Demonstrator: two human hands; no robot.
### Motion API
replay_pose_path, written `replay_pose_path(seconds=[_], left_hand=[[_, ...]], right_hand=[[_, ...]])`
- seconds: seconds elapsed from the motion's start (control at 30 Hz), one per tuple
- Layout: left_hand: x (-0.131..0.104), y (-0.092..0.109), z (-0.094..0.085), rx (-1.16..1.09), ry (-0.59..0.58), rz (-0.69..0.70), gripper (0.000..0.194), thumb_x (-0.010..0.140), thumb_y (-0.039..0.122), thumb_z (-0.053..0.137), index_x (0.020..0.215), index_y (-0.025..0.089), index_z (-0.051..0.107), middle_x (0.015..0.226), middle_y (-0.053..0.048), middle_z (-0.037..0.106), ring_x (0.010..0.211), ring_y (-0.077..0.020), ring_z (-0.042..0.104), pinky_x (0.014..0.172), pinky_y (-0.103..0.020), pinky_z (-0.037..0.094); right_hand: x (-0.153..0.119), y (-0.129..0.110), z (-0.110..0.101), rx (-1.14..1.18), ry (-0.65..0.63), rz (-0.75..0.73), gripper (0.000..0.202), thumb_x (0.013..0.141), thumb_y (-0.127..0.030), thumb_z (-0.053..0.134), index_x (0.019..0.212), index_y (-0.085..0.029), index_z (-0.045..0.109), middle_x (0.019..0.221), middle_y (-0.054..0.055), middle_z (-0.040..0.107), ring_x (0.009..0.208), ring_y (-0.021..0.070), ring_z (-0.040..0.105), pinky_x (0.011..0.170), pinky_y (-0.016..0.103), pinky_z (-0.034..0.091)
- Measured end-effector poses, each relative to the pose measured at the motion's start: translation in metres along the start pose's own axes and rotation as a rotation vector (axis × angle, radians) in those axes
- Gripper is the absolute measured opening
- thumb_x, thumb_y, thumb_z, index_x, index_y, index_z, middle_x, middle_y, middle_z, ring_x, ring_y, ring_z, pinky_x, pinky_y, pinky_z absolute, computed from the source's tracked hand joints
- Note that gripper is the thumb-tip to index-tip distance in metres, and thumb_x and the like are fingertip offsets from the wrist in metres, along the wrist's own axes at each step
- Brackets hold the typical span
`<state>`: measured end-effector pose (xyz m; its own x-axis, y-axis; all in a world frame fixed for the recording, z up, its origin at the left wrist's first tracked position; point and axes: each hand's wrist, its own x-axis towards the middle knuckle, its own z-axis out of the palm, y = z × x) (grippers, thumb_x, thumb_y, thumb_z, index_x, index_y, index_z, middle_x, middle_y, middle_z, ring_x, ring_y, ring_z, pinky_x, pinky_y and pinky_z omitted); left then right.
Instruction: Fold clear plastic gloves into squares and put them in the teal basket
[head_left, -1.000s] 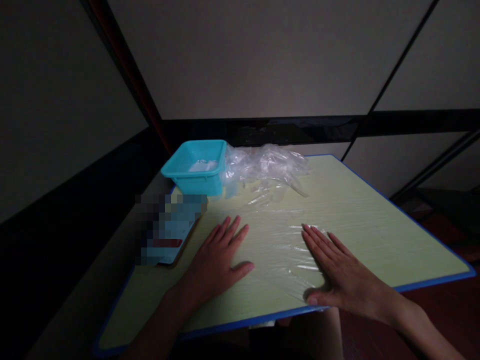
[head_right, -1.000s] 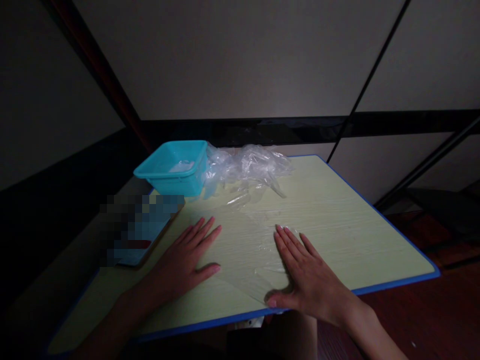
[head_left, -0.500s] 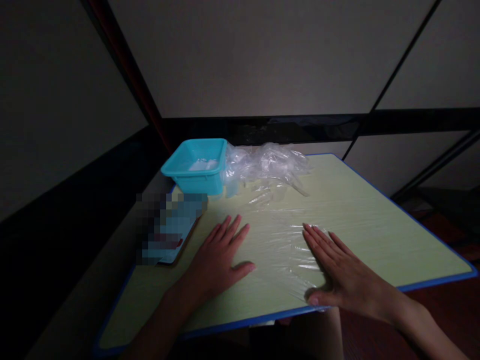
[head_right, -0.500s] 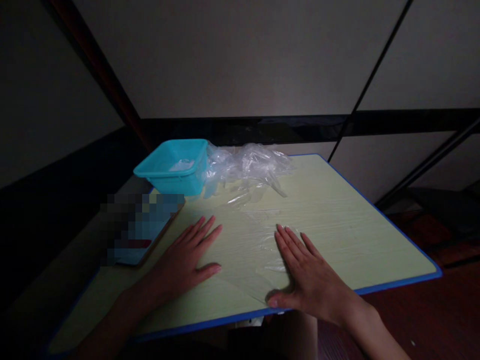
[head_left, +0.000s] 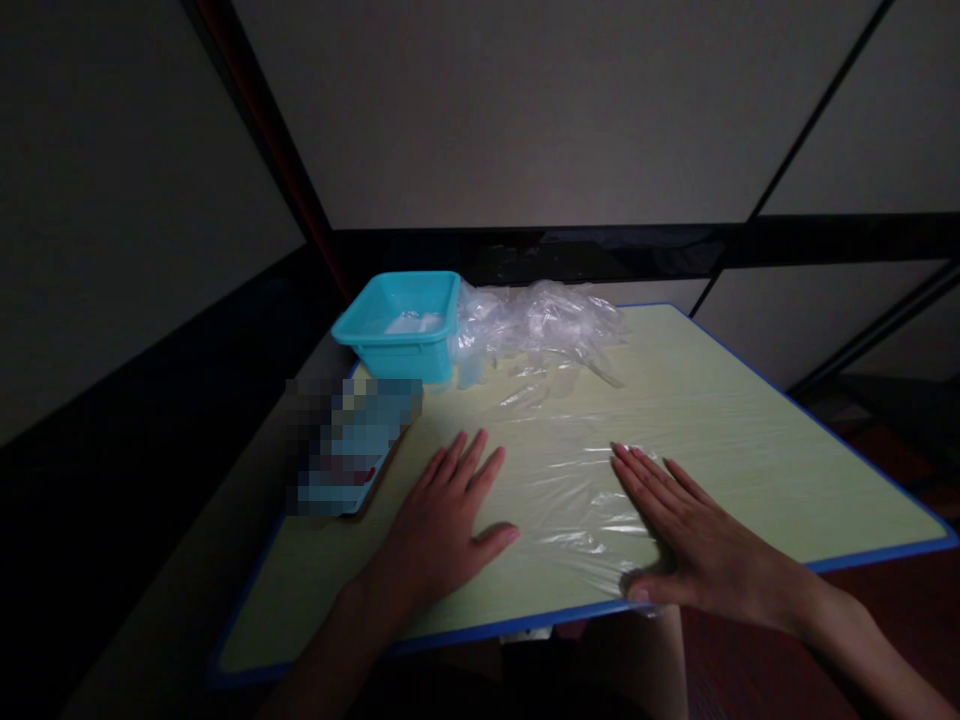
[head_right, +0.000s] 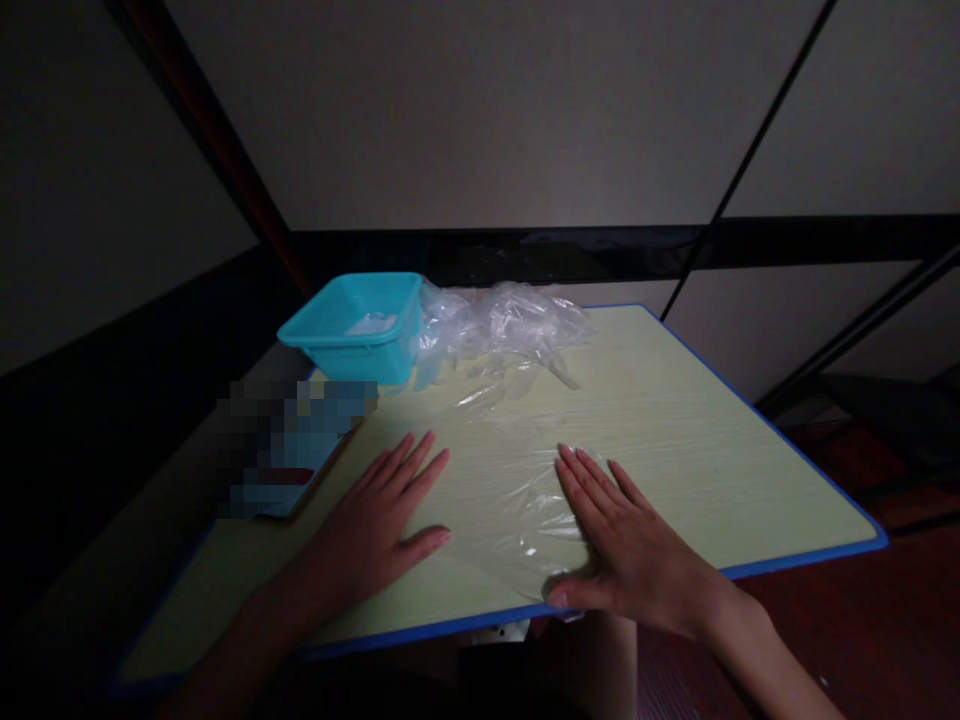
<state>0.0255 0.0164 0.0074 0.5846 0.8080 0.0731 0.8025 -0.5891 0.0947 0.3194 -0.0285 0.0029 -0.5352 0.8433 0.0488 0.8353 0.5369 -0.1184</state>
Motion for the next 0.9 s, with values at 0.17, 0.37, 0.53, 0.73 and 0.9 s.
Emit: replay_pose_path(seconds=[0.17,0.37,0.53,0.73,0.9], left_hand=[[-0.0037,0.0033,0.0000,0.009,0.009,-0.009,0.070,0.079,0.053,0.047,0.136,0.020,0.026,0.146,-0.009,0.019,0.133,-0.0282,0.014,0.105,-0.045,0.020],[-0.0038,0.0025,0.0012,0.008,0.032,0.007,0.070,0.079,0.054,0.047,0.136,0.019,0.026,0.145,-0.009,0.022,0.132,-0.0289,0.015,0.105,-0.045,0.021],[-0.0041,0.0028,0.0014,0.003,0.046,0.010,0.071,0.078,0.054,0.048,0.136,0.019,0.026,0.145,-0.009,0.022,0.132,-0.0287,0.015,0.105,-0.045,0.022],[-0.0034,0.0031,0.0010,0.003,0.025,-0.007,0.071,0.078,0.054,0.049,0.136,0.020,0.026,0.145,-0.009,0.021,0.133,-0.0275,0.015,0.105,-0.044,0.021],[-0.0041,0.0031,0.0014,-0.009,0.020,-0.008,0.071,0.078,0.054,0.048,0.136,0.020,0.026,0.146,-0.008,0.020,0.133,-0.0275,0.014,0.106,-0.044,0.019]], right_hand=[[-0.0032,-0.0015,-0.0034,-0.012,-0.042,0.006,0.103,0.069,-0.072,0.042,0.138,-0.016,-0.010,0.146,0.012,0.006,0.131,0.0322,0.014,0.104,0.052,0.020],[-0.0032,-0.0028,-0.0051,-0.037,-0.063,0.008,0.105,0.069,-0.073,0.041,0.138,-0.015,-0.012,0.146,0.014,0.007,0.132,0.0318,0.013,0.104,0.053,0.020],[-0.0041,0.0001,-0.0029,-0.014,-0.026,-0.016,0.107,0.066,-0.074,0.043,0.138,-0.017,-0.011,0.146,0.012,0.006,0.131,0.0331,0.015,0.105,0.051,0.018],[-0.0054,0.0005,-0.0037,-0.016,-0.028,-0.036,0.108,0.065,-0.075,0.042,0.138,-0.016,-0.012,0.146,0.012,0.006,0.131,0.0338,0.016,0.105,0.050,0.018],[-0.0055,0.0013,-0.0046,-0.022,-0.049,-0.033,0.112,0.063,-0.076,0.044,0.139,-0.015,-0.011,0.146,0.014,0.005,0.131,0.0347,0.015,0.104,0.052,0.019]])
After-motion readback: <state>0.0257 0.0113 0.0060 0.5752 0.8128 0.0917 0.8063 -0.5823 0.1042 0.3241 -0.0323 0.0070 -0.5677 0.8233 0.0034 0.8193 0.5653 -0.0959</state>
